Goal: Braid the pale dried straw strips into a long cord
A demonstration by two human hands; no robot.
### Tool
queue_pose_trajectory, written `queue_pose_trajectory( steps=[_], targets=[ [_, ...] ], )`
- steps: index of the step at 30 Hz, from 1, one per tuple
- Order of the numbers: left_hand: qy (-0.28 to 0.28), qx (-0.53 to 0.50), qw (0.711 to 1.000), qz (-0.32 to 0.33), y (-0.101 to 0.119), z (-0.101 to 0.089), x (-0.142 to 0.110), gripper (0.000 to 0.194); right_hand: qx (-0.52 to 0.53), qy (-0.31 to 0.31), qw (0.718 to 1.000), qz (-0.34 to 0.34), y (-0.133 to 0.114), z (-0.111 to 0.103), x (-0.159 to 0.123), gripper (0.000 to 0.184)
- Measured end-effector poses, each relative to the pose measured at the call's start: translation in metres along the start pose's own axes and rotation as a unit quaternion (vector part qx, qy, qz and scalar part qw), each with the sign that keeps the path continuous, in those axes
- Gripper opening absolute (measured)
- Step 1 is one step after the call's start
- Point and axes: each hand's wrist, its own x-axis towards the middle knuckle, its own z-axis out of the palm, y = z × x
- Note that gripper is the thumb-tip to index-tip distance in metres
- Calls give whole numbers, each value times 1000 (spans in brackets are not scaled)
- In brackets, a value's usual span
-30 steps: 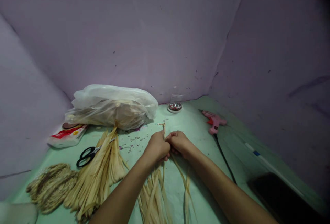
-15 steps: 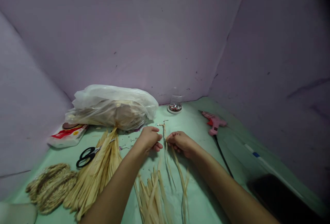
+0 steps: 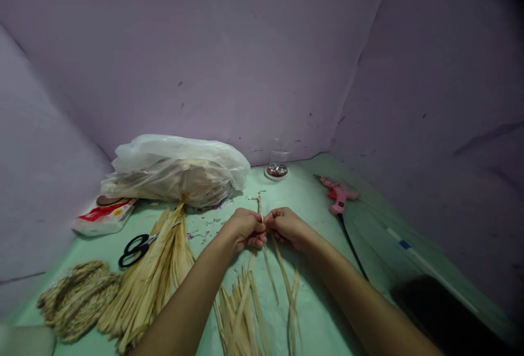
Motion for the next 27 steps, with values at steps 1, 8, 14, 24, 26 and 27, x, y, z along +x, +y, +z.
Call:
queue_pose_trajectory(
  steps=[1,8,14,24,26,27],
  targets=[
    [0,4,1000,3,-1,-1,1,24,-7,2,1000,0,0,0,0,9],
    [65,86,994,31,-2,1,5,15,-168,22,980,-101,16,-6,13,7],
    [52,100,992,60,-2,-2,5,9,-335,50,916,-213,14,-12,8,13],
    [40,102,991,73,-7,-5,10,6,-402,37,886,-227,3,-12,-3,17],
    [58,121,988,77,-7,-4,10,7,-418,37,879,-226,2,-12,-4,18],
    [67,132,986,78,-7,-4,10,7,-430,40,874,-223,2,-12,-5,19]
  ],
)
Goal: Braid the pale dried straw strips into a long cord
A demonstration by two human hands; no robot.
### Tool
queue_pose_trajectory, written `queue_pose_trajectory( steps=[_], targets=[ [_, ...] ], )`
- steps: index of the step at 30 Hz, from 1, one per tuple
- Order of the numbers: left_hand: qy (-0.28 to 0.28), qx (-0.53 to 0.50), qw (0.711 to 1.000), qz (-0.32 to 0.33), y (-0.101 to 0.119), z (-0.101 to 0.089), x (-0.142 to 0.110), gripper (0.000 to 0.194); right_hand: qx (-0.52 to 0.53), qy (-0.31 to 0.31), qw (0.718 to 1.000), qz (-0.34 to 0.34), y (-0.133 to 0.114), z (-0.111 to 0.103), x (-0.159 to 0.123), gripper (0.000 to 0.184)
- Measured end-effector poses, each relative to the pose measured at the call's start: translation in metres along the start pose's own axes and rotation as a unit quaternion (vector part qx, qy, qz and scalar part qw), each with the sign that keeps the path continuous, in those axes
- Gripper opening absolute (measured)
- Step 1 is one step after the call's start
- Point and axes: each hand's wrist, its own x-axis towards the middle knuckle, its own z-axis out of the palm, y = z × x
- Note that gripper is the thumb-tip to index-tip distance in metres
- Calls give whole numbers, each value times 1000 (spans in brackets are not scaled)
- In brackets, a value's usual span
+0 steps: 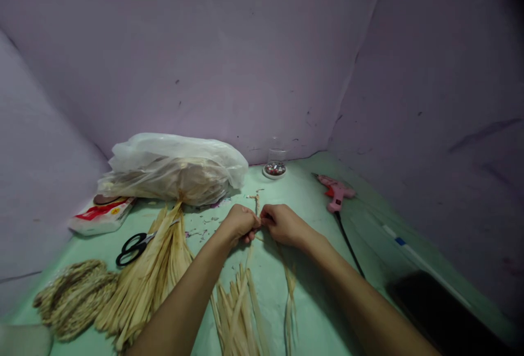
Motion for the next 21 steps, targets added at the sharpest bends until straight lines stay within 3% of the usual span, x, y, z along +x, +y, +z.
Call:
queue_pose_trajectory(
  steps=[6,12,16,21],
  targets=[
    [13,28,1000,2,2,3,-2,8,-119,21,992,48,-7,-9,-5,22],
    [26,39,999,-7,1,4,-2,11,-130,-1,988,83,-19,-15,-11,19],
    [18,36,998,-43,-2,4,0,15,-166,11,984,67,-34,-8,-14,20],
    [25,13,999,-40,1,3,-2,16,-173,-1,984,31,-53,2,-19,22]
  ],
)
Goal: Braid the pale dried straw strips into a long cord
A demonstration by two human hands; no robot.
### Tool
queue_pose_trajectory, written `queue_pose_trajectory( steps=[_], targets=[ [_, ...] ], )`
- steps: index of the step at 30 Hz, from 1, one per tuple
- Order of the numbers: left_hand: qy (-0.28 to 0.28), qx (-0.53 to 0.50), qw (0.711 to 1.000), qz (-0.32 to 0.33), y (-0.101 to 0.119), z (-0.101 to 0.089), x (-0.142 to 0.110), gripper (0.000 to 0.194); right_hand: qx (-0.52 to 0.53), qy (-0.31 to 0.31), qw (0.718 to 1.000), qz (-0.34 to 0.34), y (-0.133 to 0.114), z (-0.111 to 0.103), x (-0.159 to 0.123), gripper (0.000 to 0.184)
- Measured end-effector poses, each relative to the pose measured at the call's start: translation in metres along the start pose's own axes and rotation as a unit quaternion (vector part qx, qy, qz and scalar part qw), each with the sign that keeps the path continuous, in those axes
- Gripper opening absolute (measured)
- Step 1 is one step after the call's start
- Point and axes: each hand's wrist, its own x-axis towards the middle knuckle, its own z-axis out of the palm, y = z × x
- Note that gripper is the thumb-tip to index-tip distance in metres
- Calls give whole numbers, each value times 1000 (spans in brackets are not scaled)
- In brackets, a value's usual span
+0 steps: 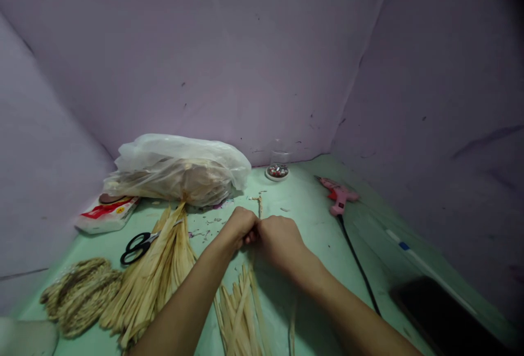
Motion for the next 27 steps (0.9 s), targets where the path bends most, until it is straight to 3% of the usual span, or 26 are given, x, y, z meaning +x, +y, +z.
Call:
queue_pose_trajectory(
  steps=[2,4,6,7,9,11,13,15,17,20,24,27],
  targets=[
    [-2,-4,1000,8,2,-2,-2,13,15,-11,1000,-15,0,-4,-3,20],
    [-18,-9,1000,22,2,-5,-3,10,77,-75,993,-53,10,-11,-4,16],
    [-44,-11,998,35,1,-9,-4,9,201,-211,953,-78,26,-18,-2,12],
    [-56,-9,998,37,1,-10,-4,9,259,-234,936,-44,35,-20,1,13],
    [-71,1,997,32,1,-12,-5,10,333,-114,932,83,50,-21,9,15],
    [-78,8,997,29,2,-12,-6,11,381,-22,905,186,56,-17,16,13],
    [-78,8,996,36,2,-12,-7,11,454,-28,862,223,52,-10,21,9],
    [-71,5,996,45,3,-11,-7,10,523,-77,823,208,43,-4,22,7],
    [-59,-1,997,51,3,-9,-6,9,549,-114,807,185,36,3,22,9],
    [-49,-7,997,56,3,-8,-5,10,542,-127,816,157,35,11,24,12],
    [-46,-2,998,45,4,-10,-4,7,538,-99,830,113,46,20,28,11],
    [-45,22,997,53,1,-9,-3,9,515,-87,842,138,48,23,31,9]
  ],
)
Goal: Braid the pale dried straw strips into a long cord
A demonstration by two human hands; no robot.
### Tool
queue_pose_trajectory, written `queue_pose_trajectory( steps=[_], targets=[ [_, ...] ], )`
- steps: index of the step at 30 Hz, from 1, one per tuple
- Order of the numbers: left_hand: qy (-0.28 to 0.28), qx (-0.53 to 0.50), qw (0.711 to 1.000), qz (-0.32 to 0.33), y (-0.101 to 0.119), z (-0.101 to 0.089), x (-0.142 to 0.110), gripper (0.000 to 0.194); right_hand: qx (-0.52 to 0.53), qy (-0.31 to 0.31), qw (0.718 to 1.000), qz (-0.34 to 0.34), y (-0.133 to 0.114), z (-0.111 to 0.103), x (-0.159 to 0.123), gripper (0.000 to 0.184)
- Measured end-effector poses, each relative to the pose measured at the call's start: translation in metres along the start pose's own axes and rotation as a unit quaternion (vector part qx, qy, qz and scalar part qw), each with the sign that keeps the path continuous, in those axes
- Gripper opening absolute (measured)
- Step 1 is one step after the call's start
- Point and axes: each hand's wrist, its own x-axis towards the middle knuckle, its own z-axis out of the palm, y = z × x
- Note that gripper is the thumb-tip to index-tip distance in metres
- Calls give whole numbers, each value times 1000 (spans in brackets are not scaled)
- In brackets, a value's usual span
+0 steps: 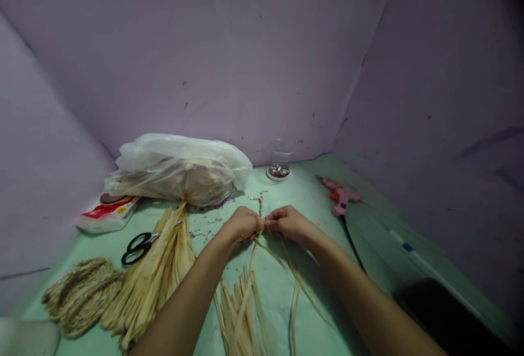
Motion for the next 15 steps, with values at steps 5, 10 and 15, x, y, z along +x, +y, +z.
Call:
queue_pose_trajectory(
  steps=[5,10,15],
  targets=[
    [-4,46,998,33,-4,2,2,11,-3,43,998,47,-3,7,-1,13],
    [-15,84,996,40,-4,-1,3,9,4,42,999,30,-2,6,-1,16],
    [17,165,986,34,-8,-3,7,7,12,29,999,43,-4,5,-3,14]
  ],
)
